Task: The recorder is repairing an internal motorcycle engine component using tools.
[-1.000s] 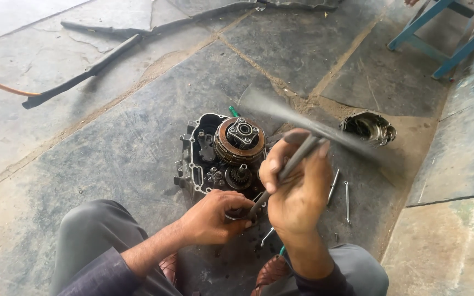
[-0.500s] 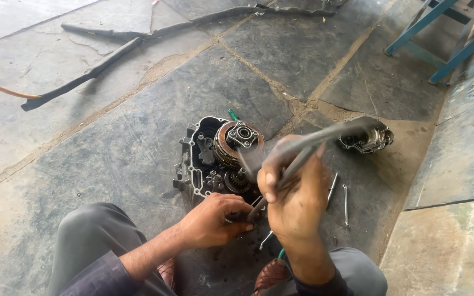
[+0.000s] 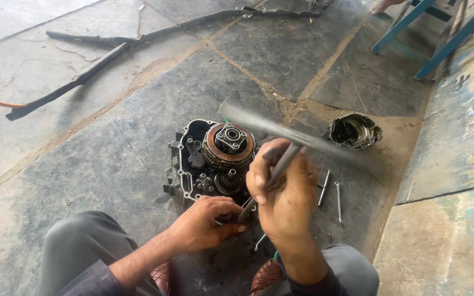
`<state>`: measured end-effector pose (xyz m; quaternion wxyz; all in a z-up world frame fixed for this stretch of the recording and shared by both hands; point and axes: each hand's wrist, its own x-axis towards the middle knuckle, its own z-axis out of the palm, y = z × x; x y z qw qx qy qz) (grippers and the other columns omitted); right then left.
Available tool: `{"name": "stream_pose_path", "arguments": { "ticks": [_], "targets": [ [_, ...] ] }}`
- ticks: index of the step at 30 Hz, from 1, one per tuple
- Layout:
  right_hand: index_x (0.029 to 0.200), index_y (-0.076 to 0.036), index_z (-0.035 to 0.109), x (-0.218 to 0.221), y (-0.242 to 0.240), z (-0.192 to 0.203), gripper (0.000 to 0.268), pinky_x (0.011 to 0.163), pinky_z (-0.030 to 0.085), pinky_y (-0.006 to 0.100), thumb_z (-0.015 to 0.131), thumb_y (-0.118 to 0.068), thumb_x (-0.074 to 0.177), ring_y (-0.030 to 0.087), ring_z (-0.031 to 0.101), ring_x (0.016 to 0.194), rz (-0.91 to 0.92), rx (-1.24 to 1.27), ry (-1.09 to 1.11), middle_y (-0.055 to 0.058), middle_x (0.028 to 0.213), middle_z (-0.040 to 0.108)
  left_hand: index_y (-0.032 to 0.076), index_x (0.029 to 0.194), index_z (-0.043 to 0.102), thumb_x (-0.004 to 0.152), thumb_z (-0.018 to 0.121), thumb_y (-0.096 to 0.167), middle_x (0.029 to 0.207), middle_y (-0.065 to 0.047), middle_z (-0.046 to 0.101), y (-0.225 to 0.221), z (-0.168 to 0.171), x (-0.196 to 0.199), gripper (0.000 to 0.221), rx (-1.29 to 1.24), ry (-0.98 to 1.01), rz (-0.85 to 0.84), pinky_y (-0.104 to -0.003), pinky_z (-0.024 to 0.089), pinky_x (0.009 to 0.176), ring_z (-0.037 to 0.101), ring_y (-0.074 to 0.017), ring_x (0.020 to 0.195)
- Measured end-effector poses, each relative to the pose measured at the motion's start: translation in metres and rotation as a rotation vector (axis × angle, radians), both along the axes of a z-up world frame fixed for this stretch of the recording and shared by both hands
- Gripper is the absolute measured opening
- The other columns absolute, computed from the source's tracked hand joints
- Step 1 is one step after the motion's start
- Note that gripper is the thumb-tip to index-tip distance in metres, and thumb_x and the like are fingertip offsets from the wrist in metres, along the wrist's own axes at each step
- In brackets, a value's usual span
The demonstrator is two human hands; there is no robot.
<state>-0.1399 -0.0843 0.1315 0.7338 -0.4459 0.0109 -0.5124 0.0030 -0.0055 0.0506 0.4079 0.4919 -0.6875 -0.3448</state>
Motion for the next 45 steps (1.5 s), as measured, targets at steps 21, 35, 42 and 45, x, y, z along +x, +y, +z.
{"name": "stream_pose_path", "arguments": {
  "ticks": [21, 35, 42, 45],
  "targets": [
    [0.110, -0.005, 0.062, -0.001, -0.005, -0.010, 0.022, 0.050, 0.038, 0.026, 0.055, -0.025, 0.109, 0.013, 0.050, 0.058, -0.108, -0.084, -0.059, 0.009, 0.087, 0.059, 0.006, 0.105, 0.076, 0.086, 0.080, 0.023, 0.090, -0.007, 0.074, -0.001, 0.002, -0.001, 0.026, 0.076, -0.045, 0.017, -0.032, 0.061, 0.072, 0.075, -0.0199, 0.083],
    [0.110, -0.002, 0.064, -0.008, -0.001, -0.001, 0.033, 0.055, 0.039, 0.025, 0.049, -0.031, 0.112, 0.012, 0.047, 0.063, -0.071, -0.040, -0.007, 0.007, 0.082, 0.057, 0.006, 0.097, 0.078, 0.078, 0.087, 0.023, 0.081, -0.006, 0.072, -0.002, -0.007, -0.010, 0.027, 0.036, -0.013, 0.132, -0.032, 0.059, 0.064, 0.073, -0.0192, 0.073],
    [0.116, 0.001, 0.067, -0.038, -0.022, 0.021, 0.030, 0.060, 0.045, 0.026, 0.054, -0.026, 0.119, 0.014, 0.057, 0.066, -0.118, -0.194, 0.003, 0.010, 0.081, 0.065, 0.007, 0.096, 0.079, 0.077, 0.087, 0.024, 0.079, -0.007, 0.074, -0.026, 0.011, -0.031, 0.026, -0.122, -0.031, 0.210, -0.034, 0.057, 0.059, 0.073, -0.0202, 0.065],
    [0.116, 0.000, 0.071, -0.047, -0.038, 0.031, 0.026, 0.064, 0.057, 0.030, 0.058, -0.023, 0.118, 0.017, 0.067, 0.072, -0.140, -0.262, 0.129, 0.012, 0.087, 0.070, 0.005, 0.099, 0.079, 0.080, 0.087, 0.022, 0.086, -0.010, 0.077, -0.047, -0.002, -0.035, 0.026, -0.269, -0.055, 0.192, -0.034, 0.058, 0.065, 0.075, -0.0235, 0.075]
  ]
}}
